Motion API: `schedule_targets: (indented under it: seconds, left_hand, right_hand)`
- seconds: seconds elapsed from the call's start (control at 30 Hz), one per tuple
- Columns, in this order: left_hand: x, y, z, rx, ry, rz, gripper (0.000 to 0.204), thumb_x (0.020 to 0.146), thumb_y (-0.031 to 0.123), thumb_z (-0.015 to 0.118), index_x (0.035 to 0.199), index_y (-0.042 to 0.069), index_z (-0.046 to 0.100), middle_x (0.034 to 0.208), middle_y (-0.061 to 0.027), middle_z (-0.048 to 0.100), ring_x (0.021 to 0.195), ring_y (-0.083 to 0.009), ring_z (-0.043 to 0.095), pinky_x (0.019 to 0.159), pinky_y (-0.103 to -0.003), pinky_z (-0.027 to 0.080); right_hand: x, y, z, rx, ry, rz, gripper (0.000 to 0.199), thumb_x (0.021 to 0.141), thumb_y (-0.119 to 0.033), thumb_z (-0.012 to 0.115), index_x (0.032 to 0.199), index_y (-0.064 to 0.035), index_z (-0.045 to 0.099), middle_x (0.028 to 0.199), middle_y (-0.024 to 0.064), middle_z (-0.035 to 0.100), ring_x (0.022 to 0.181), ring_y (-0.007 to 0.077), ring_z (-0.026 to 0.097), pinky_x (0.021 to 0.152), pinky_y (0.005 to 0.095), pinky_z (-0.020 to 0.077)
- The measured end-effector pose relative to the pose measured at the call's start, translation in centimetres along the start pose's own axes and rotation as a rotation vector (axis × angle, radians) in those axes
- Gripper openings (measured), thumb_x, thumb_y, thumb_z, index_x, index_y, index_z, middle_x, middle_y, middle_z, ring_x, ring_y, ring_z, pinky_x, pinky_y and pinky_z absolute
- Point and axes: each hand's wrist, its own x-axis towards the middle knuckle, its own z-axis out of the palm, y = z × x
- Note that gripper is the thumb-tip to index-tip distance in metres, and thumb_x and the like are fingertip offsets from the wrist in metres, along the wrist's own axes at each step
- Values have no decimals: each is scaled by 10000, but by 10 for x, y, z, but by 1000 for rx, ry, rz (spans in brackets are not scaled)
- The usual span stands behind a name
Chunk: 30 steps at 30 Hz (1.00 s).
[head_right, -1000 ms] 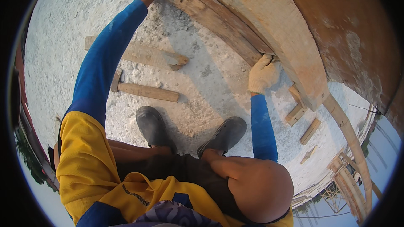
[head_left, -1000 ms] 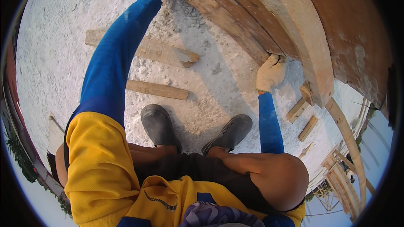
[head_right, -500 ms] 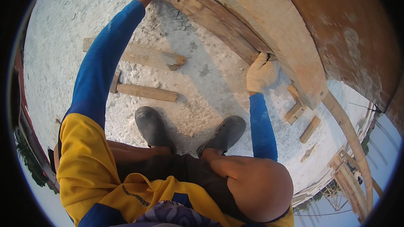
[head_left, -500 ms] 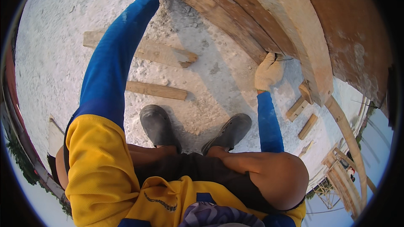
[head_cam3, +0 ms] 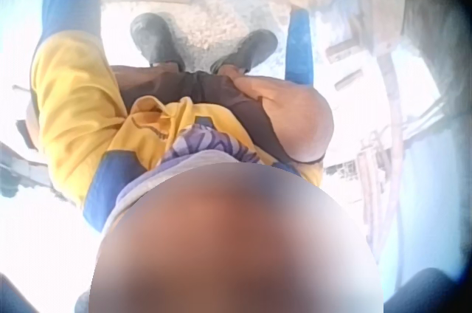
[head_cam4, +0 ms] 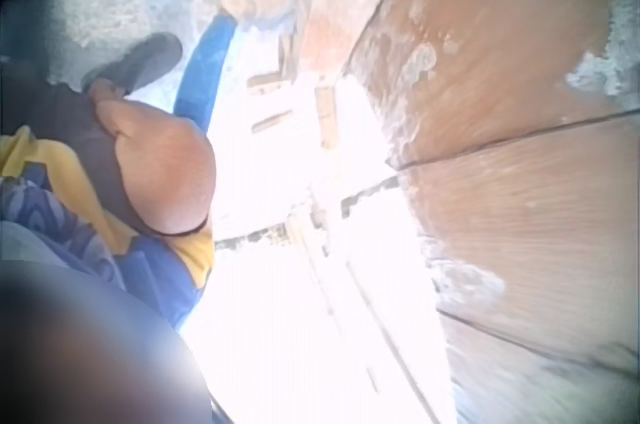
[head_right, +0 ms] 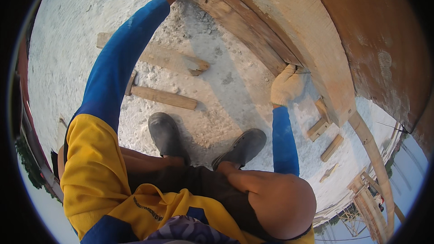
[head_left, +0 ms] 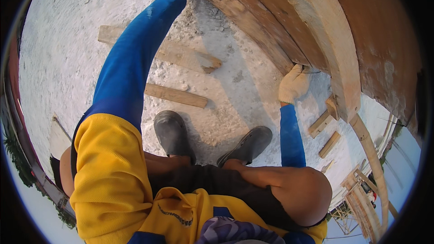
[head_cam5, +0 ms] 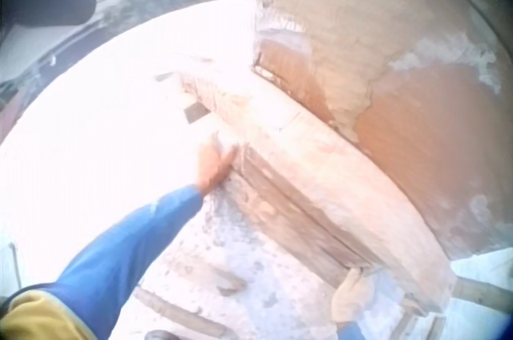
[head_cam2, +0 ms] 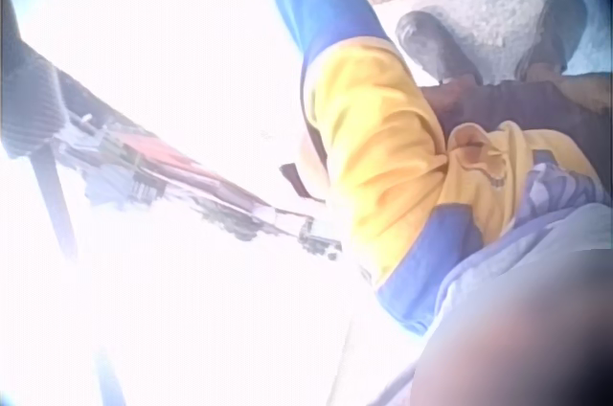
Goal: The person assembles a curved wooden formwork by positioning planks and small wooden blocks, then securing them with nails using a hammer. The person repeatedly picks up nails from a pink bucket and drives them into the wood to fasten the structure.
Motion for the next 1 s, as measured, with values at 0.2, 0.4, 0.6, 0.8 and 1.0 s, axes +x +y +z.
schedule_targets:
  seconds: [0.2, 0.4, 0.6, 0.8, 1.0]
  left_hand:
    - [5, -30, 18, 28, 168, 225, 670, 1096, 389, 468, 1579, -72, 399, 1546, -341, 498, 1441, -504, 447, 1237, -516, 314]
    - [-2, -26, 16, -406, 206, -190, 564, 1122, 332, 362, 1418, -100, 569, 1437, -350, 587, 1360, -489, 523, 1166, -484, 392]
    - [-6, 1, -1, -453, 340, -195, 576, 1123, 360, 358, 1356, -103, 610, 1349, -359, 634, 1267, -512, 574, 1104, -503, 435]
    - [-6, -14, 11, -403, 339, -244, 559, 1111, 342, 374, 1371, -100, 598, 1313, -350, 649, 1231, -507, 586, 1086, -512, 448]
    - [-6, -46, 27, 206, 396, 131, 522, 1108, 269, 358, 1409, -105, 561, 1391, -349, 599, 1282, -492, 556, 1119, -510, 438]
  right_hand:
    - [-1, 1, 0, -94, -102, 93, 447, 1099, -348, 510, 1273, 28, 679, 1210, 295, 712, 1057, 501, 674, 889, 521, 541]
    - [-1, -2, -1, -51, -55, 74, 456, 1106, -362, 506, 1240, 31, 696, 1176, 297, 719, 1031, 503, 678, 860, 528, 541]
    - [-1, 1, 1, -64, -62, 57, 457, 1107, -373, 507, 1228, 22, 702, 1161, 293, 722, 1012, 493, 685, 837, 531, 541]
    - [-1, -2, -2, -99, -128, 129, 452, 1109, -368, 489, 1237, 13, 695, 1161, 293, 720, 1022, 487, 686, 848, 530, 538]
    - [1, -4, -2, -63, -41, 51, 454, 1102, -383, 497, 1229, 9, 687, 1197, 292, 709, 1041, 491, 679, 848, 541, 536]
